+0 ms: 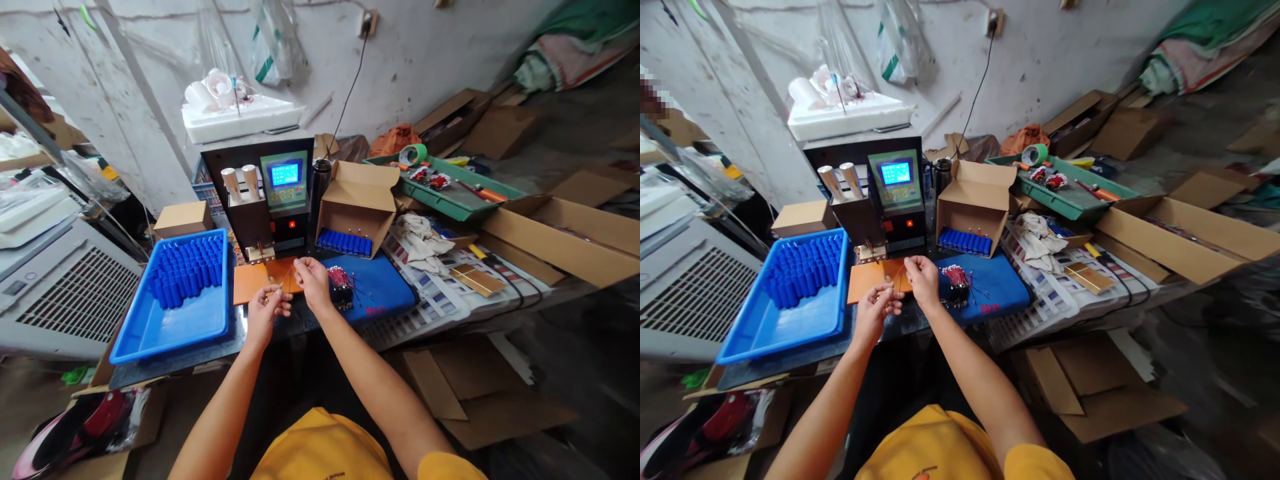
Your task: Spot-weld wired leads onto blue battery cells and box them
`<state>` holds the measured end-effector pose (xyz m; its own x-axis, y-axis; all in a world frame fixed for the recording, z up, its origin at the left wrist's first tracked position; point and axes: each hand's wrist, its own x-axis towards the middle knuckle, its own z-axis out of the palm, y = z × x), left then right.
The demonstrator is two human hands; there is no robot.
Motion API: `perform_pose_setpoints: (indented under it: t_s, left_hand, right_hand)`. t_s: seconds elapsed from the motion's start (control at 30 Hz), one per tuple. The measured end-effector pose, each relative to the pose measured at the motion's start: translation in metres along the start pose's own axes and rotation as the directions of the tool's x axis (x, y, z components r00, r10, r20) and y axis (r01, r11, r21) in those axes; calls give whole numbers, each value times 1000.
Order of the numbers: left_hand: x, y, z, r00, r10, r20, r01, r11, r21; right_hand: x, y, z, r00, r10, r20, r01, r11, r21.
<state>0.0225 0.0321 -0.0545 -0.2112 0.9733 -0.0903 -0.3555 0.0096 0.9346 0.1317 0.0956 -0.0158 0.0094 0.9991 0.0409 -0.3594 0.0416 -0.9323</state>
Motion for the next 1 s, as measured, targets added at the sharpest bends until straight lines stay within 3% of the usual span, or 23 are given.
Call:
perform_pose_setpoints:
  t_s: [0.37,0.47,0.57,0.67,0.77,0.87,0.93,1.0]
  left_hand:
    - [2,7,1,997,62,-37,-61,997,38]
    - [2,13,-5,996,91,-7,-90,993,74]
    - [2,21,-11,995,100,26,-102,987,126]
    - [2,27,-16,995,91,46,-98,979,177]
    - [0,28,-20,994,84,65,-96,973,210]
    - [-1,28,-30,987,152,52,-160,952,261]
    - [2,31,-46,971,241,12,-230,910,346]
    - [9,41,-71,936,349,-39,-283,814,508]
  right_hand:
    - [-7,7,-4,996,-23,86,27,999,-41]
    - [-10,7,-5,973,14,231,1,998,-65]
    - [-13,11,-4,910,67,409,-18,992,-123]
    - [-16,16,0,867,98,489,-21,987,-161]
    - [-16,18,3,862,100,496,-3,981,-193]
    - [-14,18,3,890,47,453,64,972,-226]
    - [-11,18,1,921,-2,390,106,964,-245]
    - [-9,18,-4,942,-31,335,123,958,-258]
